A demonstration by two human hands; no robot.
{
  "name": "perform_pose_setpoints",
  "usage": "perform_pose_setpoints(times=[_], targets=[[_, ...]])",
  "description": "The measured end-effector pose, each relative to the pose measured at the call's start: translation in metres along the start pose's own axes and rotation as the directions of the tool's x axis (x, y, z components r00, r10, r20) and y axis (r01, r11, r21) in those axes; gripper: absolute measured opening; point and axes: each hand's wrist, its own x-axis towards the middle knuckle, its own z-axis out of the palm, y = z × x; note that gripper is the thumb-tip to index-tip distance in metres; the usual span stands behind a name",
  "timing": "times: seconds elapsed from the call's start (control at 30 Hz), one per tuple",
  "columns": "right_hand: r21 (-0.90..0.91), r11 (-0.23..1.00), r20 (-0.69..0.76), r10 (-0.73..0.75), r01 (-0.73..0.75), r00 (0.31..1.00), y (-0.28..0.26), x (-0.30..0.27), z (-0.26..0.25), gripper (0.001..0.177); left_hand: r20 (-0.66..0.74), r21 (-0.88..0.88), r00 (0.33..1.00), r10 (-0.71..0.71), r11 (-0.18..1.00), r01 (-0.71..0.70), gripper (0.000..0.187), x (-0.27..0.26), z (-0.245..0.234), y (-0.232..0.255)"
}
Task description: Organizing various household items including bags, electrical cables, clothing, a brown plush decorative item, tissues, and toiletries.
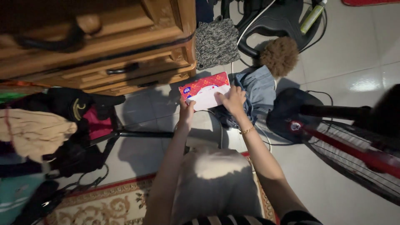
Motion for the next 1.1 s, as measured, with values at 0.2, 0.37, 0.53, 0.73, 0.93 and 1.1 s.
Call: perform_pose_setpoints(times=[0.2,0.37,0.53,0.73,0.93,1.1], targets=[[0.090,0.992,-0.098,-0.077,0.086,0.992,-0.023,-0.064,-0.068,0.062,-0.106,0.280,0.994,-0.028,0.958,0.057,0.068,-0.096,0.041,0.131],[0.559,0.791,0.154,0.194,-0.247,0.969,-0.106,-0.135,-0.179,0.062,-0.112,0.320,0.994,0.002,0.947,0.035,0.065,-0.177,0.060,0.233],[0.680,0.711,0.129,0.129,-0.182,0.983,-0.169,-0.193,-0.266,0.057,-0.018,0.335,0.987,0.160,0.931,-0.145,0.059,-0.255,0.077,0.348],[0.685,0.728,0.001,0.021,-0.016,1.000,-0.242,-0.244,-0.358,0.049,0.018,0.340,0.973,0.232,0.913,-0.224,0.057,-0.319,0.080,0.441],[0.797,0.602,0.019,0.062,-0.052,0.998,-0.320,-0.278,-0.440,0.047,-0.005,0.454,0.951,0.309,0.848,-0.273,0.061,-0.379,0.086,0.545],[0.686,0.723,-0.132,0.016,0.080,0.991,-0.354,-0.297,-0.482,0.050,0.065,0.299,0.936,0.346,0.888,-0.349,0.066,-0.420,0.092,0.638]])
